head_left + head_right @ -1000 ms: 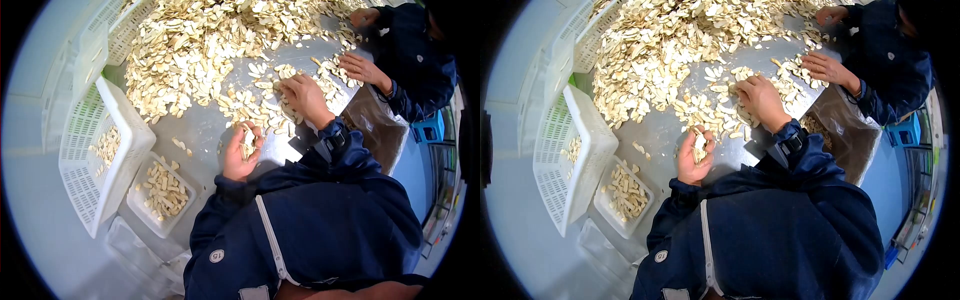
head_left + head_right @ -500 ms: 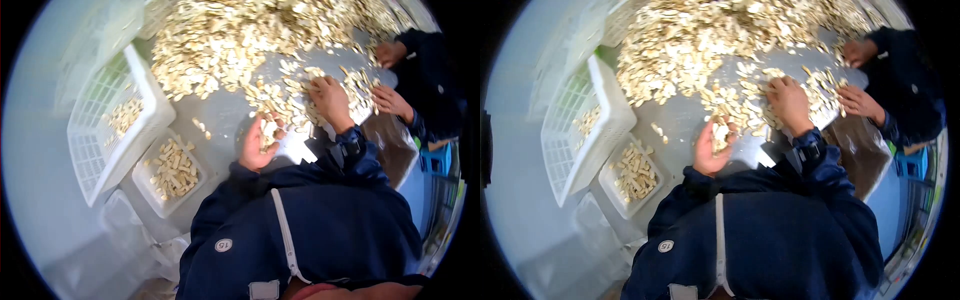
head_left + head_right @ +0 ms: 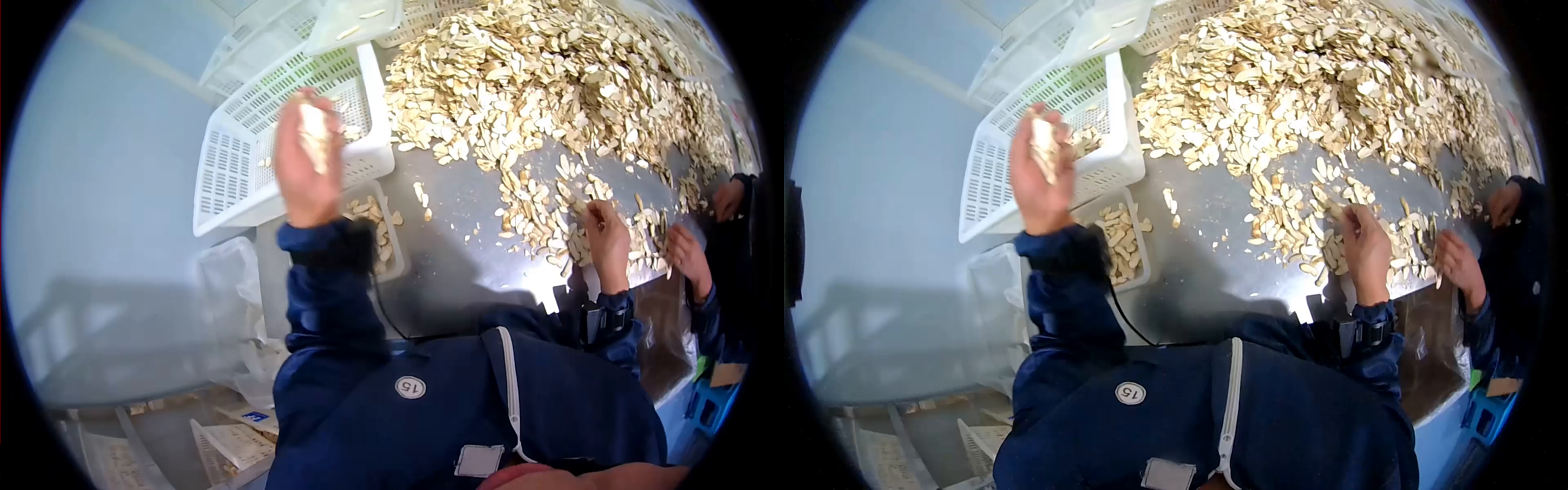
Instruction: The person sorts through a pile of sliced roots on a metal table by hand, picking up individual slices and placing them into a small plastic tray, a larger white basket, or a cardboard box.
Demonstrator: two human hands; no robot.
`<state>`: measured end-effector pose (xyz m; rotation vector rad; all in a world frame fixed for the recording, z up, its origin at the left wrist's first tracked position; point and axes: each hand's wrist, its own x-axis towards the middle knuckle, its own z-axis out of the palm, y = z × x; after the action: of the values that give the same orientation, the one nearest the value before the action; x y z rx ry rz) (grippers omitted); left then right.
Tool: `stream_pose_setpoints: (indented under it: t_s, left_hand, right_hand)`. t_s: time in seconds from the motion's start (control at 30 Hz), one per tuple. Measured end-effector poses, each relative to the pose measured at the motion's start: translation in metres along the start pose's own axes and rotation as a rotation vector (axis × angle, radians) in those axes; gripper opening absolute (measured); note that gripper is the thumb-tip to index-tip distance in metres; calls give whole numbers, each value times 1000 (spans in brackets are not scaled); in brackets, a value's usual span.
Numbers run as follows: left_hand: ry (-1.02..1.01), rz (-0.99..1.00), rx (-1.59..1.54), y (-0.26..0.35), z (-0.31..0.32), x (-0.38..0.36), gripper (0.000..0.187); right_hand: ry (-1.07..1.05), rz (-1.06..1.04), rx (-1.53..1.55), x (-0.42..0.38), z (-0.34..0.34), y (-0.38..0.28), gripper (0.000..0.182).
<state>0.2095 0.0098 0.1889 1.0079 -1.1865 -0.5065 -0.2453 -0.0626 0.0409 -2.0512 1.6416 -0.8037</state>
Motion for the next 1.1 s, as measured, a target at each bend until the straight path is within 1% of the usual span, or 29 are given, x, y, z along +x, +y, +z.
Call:
stream_pose_setpoints:
  t_s: [0.03, 0.07, 0.1, 0.13, 0.17, 0.2, 0.23, 0.27, 0.3, 0.33, 0.37, 0.4, 0.43, 0.47, 0.5, 0.53, 0.57, 0.6, 0.67, 0.7, 0.77, 0.8, 0.87, 0.9, 0.97, 1.0, 1.03, 1.07, 1.1]
  left_hand:
    - [-15, -216, -601, -20, -43, 18, 34]
    - [92, -123, -34, -28, -65, 23, 37]
    - [159, -44, 299, -33, -59, 26, 38]
    - [255, 8, 638, -39, -54, 30, 40]
    - [328, 34, 748, -27, -35, 24, 40]
    - [398, 60, 856, -14, -17, 15, 41]
    - [474, 87, 967, -12, -3, 6, 42]
    - [296, -17, 730, -19, 13, -9, 41]
    - [131, -119, 503, -24, 33, -31, 41]
    - [-23, -214, 283, -30, 53, -48, 41]
    - [-184, -405, -213, -58, 74, -71, 36]
    - [-304, -530, 215, -45, 123, -91, 36]
    - [-432, -649, 179, -60, 141, -114, 33]
    - [-499, -591, 123, -63, 160, -135, 32]
    - [-488, -623, -4, -92, 169, -160, 30]
    - [-483, -621, -62, -104, 174, -171, 28]
    - [-479, -619, -120, -111, 181, -178, 26]
    - [-480, -581, -105, -115, 185, -185, 24]
    - [-458, -606, -102, -111, 191, -185, 17]
    - [-447, -645, -117, -107, 192, -187, 17]
    - [-421, -725, -139, -78, 197, -177, 15]
    - [-411, -718, -144, -79, 196, -179, 16]
    - [-389, -704, -159, -82, 193, -182, 16]
    - [-352, -712, -216, -85, 193, -183, 17]
    - [-273, -729, -330, -89, 193, -185, 18]
    - [-259, -788, -414, -88, 191, -183, 20]
    - [-241, -847, -497, -85, 189, -180, 22]
    - [-221, -905, -578, -84, 187, -178, 24]
    - [-223, -935, -623, -86, 186, -178, 26]
  right_hand:
    - [-30, 34, 62, -3, -2, -1, 19]
    - [-54, 76, 117, -6, -5, 0, 21]
    - [-54, 54, 112, -9, -4, 6, 23]
    - [-104, 65, 246, -13, -8, 0, 24]
    - [-156, 91, 327, -17, -7, 6, 28]
    - [-134, 57, 484, -22, -3, 6, 29]
    - [-172, 173, 638, -24, -7, -1, 28]
    - [-210, 197, 695, -27, -8, -2, 28]
    - [-268, 270, 709, -29, -12, -6, 28]
    - [-256, 291, 819, -32, -11, -12, 28]
    - [-247, 304, 935, -34, -7, -17, 28]
    - [-267, 302, 946, -34, -8, -21, 24]
    - [-302, 299, 921, -35, -6, -24, 23]
    - [-332, 294, 896, -36, -4, -27, 22]
    - [-357, 295, 871, -39, -2, -30, 22]
    - [-328, 130, 896, -44, -4, -37, 18]
    - [-314, 176, 906, -49, 3, -40, 17]
    - [-324, 164, 830, -53, 3, -41, 17]
    - [-349, 140, 686, -56, -1, -50, 17]
    - [-332, 124, 650, -57, 1, -50, 18]
    - [-302, 91, 586, -60, 9, -50, 20]
    - [-332, 61, 537, -60, 7, -50, 22]
    - [-263, 34, 505, -60, 13, -51, 20]
    - [-229, 19, 486, -59, 15, -50, 19]
    - [-163, -24, 290, -50, 8, -45, 15]
    - [-133, -46, 193, -42, 5, -39, 13]
    - [-58, -95, 11, -32, 8, -18, 17]
    - [68, -202, -43, -22, 9, 9, 30]
    - [79, -182, -168, -12, -6, 12, 38]
